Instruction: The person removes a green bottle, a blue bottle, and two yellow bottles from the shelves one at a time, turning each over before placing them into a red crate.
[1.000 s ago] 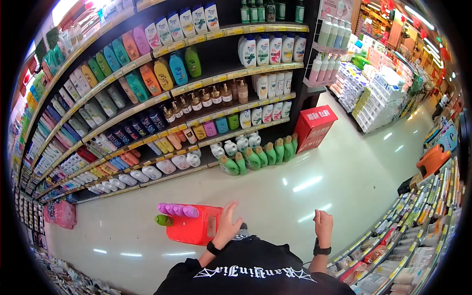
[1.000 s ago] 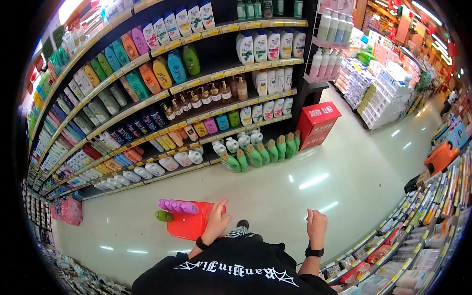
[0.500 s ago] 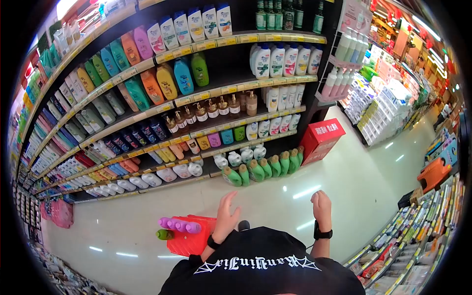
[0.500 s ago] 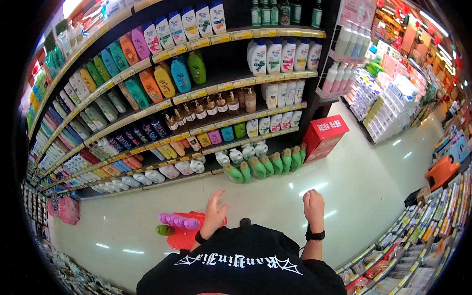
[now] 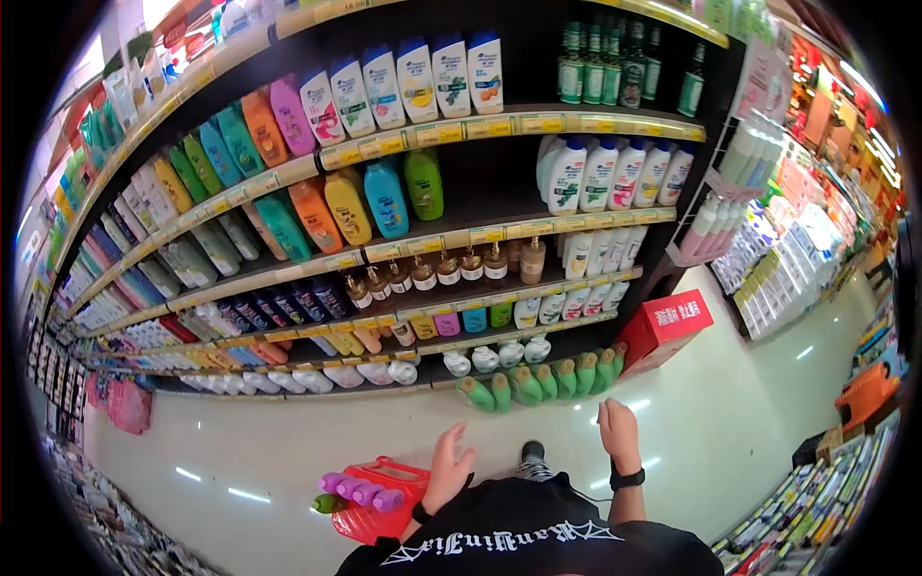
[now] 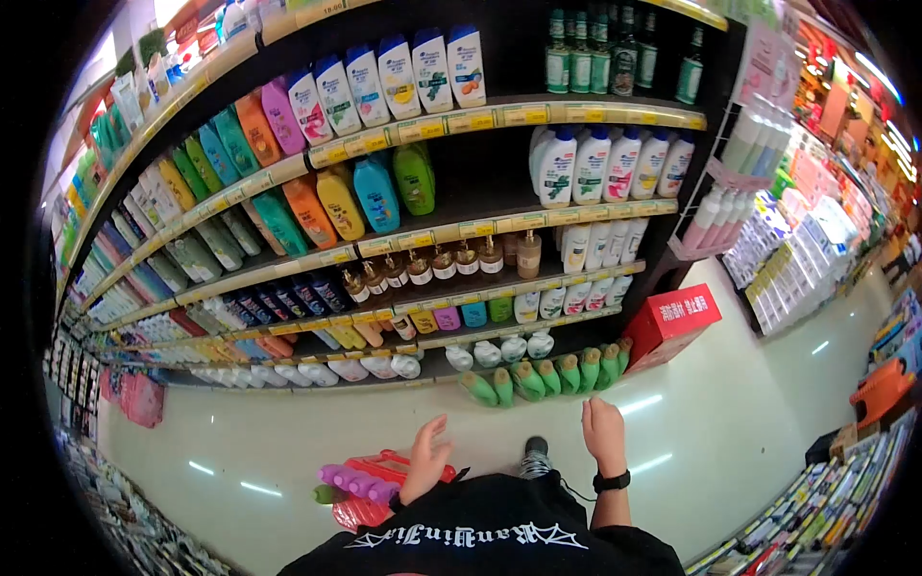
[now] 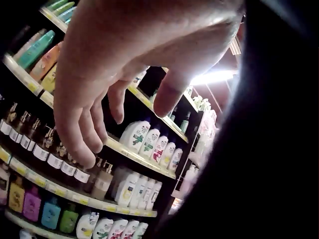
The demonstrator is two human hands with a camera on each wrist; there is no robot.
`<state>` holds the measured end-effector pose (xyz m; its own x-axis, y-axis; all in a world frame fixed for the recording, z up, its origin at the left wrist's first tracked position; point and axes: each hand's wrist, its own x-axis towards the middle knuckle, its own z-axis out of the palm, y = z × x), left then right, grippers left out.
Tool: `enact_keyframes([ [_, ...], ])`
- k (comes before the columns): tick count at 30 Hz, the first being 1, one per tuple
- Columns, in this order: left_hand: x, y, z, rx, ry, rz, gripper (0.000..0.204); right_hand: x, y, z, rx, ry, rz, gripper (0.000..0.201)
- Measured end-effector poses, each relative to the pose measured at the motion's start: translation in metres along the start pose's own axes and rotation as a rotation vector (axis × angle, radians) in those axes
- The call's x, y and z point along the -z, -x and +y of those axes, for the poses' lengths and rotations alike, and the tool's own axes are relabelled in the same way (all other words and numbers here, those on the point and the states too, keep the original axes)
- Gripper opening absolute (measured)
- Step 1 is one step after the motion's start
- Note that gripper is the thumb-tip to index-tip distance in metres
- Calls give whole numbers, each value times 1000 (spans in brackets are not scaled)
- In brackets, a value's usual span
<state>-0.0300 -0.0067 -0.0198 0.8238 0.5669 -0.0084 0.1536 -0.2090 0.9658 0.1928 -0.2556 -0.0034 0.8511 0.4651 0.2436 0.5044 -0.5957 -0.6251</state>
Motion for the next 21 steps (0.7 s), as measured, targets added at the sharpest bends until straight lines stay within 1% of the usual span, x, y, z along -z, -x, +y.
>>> enact_keyframes([
  [2,-5,-17,3,38,-9,47,54,-6,-35,3,98,-108,71,5],
  [3,-8,-29,8,53,-13,69,54,-7,-55,0,116,-141,101,6],
  [5,-15,-56,9,41,-22,98,53,-5,-93,-9,144,-204,158,18],
  [8,-31,-98,12,-17,-44,151,54,-3,-145,1,152,-239,44,29],
  [10,-42,-126,18,-100,-48,196,55,1,-173,7,161,-200,12,22],
  [12,-50,-153,19,-69,-37,224,56,3,-200,23,159,-140,-44,19],
  [13,-55,-162,18,-47,-25,239,56,3,-211,31,188,-119,-31,14],
  [16,-64,-189,11,-45,-5,298,56,1,-241,49,227,-132,-60,13],
  [17,-64,-195,20,-4,-68,283,59,-1,-251,50,225,-139,-86,13],
  [20,-59,-219,28,-1,-54,250,58,-8,-276,40,234,-229,-126,12],
  [21,-53,-229,34,-1,-6,225,52,-17,-285,41,246,-247,-140,12],
])
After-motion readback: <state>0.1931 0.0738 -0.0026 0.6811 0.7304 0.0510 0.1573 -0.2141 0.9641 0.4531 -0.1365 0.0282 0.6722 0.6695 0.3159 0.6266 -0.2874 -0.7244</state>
